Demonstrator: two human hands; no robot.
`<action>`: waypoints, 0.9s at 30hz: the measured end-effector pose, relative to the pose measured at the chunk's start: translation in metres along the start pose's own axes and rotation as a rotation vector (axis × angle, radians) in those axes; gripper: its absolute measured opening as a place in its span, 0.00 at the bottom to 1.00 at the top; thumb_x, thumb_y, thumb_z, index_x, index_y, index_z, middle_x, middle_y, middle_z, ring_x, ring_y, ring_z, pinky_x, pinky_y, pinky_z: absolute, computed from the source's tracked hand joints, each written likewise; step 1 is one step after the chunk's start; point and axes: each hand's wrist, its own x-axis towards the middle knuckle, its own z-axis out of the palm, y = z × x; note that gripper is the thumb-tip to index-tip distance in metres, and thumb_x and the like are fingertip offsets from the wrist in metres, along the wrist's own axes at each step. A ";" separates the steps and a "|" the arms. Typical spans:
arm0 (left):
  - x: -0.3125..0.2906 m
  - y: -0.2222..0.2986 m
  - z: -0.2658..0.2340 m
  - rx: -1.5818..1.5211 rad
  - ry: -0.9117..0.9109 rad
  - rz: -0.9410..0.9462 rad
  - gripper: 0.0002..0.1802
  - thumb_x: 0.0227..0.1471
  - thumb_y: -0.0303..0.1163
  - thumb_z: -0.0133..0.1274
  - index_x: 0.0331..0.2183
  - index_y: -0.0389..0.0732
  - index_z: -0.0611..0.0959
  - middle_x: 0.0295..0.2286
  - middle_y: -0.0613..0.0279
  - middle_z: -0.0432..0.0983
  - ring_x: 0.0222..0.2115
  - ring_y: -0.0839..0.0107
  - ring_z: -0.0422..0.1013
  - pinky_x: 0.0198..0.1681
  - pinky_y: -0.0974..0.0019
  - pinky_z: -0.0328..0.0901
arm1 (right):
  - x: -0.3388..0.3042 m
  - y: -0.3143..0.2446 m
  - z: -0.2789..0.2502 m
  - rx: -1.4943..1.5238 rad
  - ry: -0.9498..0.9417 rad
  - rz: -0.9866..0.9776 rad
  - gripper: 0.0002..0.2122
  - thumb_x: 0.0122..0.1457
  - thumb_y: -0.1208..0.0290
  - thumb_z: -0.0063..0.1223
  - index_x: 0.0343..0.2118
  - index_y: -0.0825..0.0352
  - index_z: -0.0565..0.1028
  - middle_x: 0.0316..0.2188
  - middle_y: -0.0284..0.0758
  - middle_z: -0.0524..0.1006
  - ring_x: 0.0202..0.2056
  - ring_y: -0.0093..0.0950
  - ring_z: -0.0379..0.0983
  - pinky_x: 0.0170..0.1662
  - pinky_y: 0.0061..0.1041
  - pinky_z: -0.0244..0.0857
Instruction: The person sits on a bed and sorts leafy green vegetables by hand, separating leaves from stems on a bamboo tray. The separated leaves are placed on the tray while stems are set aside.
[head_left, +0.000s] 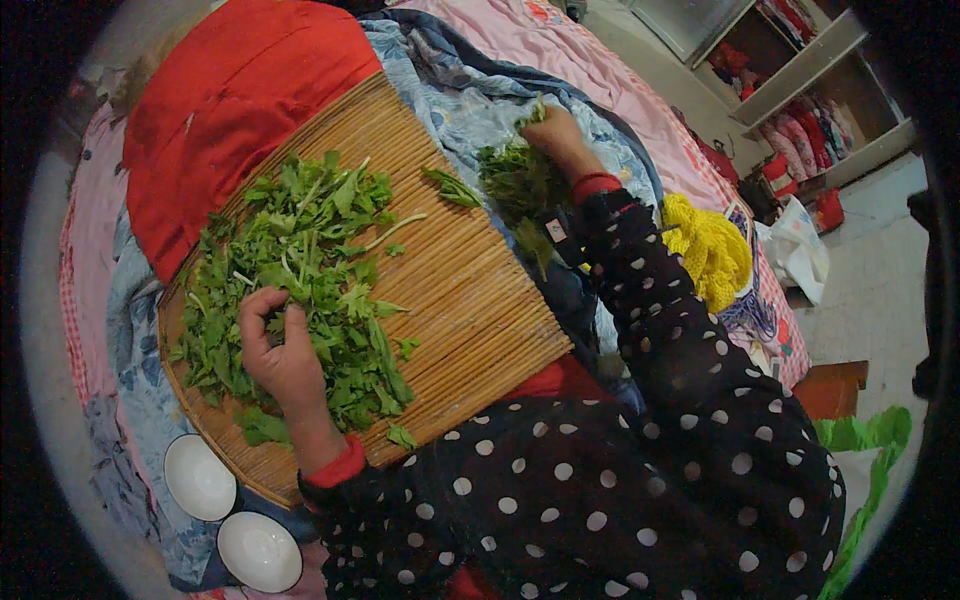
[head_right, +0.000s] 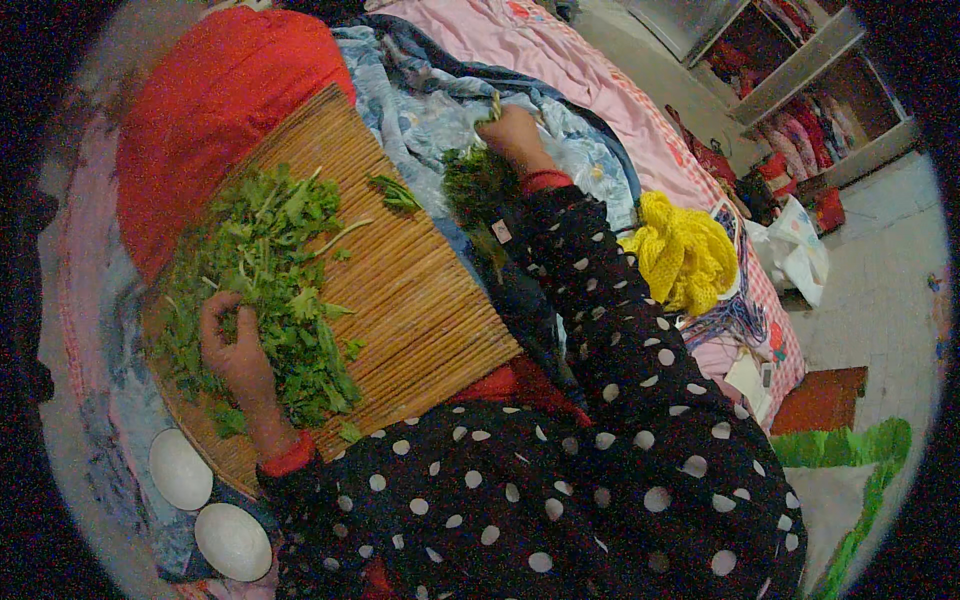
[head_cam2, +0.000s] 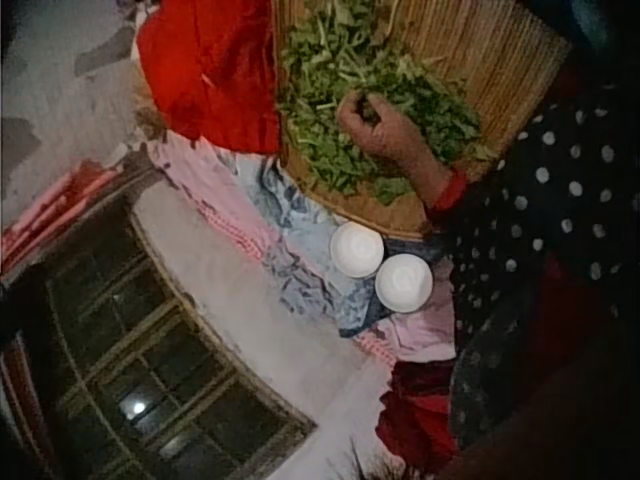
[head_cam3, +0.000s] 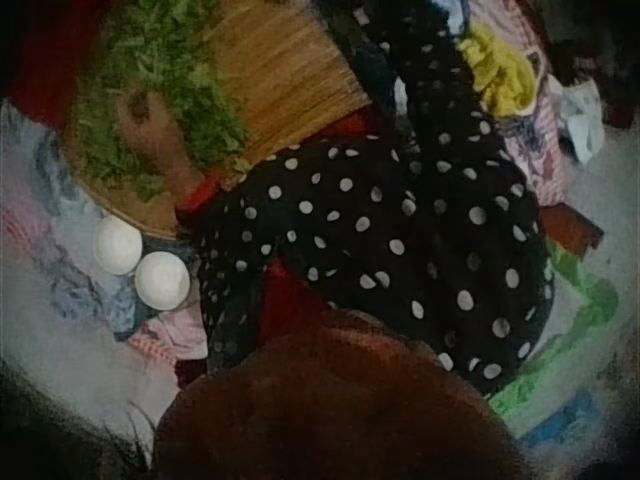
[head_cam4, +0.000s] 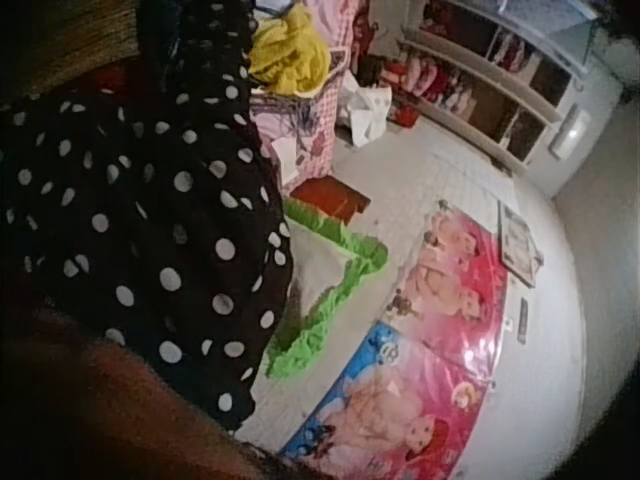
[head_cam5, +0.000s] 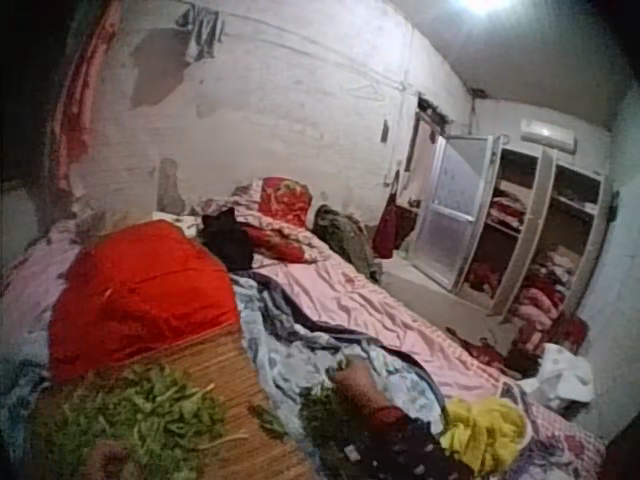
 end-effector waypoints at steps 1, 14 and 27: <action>0.000 0.000 0.000 0.001 0.007 0.010 0.09 0.39 0.15 0.48 0.28 0.35 0.72 0.31 0.62 0.69 0.34 0.72 0.64 0.42 0.70 0.59 | -0.002 0.013 0.013 -0.037 -0.037 0.014 0.18 0.36 0.58 0.55 0.24 0.71 0.75 0.25 0.48 0.75 0.29 0.44 0.73 0.35 0.37 0.65; 0.002 0.006 0.000 -0.049 0.031 0.031 0.10 0.39 0.14 0.48 0.29 0.35 0.72 0.31 0.63 0.69 0.34 0.73 0.65 0.40 0.72 0.59 | -0.010 -0.025 -0.023 -0.222 -0.252 -0.032 0.25 0.38 0.56 0.58 0.35 0.74 0.73 0.27 0.42 0.76 0.30 0.33 0.73 0.35 0.28 0.65; 0.002 0.007 -0.009 -0.157 0.080 0.012 0.09 0.40 0.16 0.50 0.29 0.36 0.74 0.29 0.65 0.70 0.32 0.75 0.66 0.38 0.74 0.60 | -0.166 -0.249 -0.027 0.853 -0.599 -0.475 0.11 0.50 0.70 0.53 0.35 0.69 0.73 0.24 0.28 0.72 0.24 0.15 0.68 0.27 0.15 0.63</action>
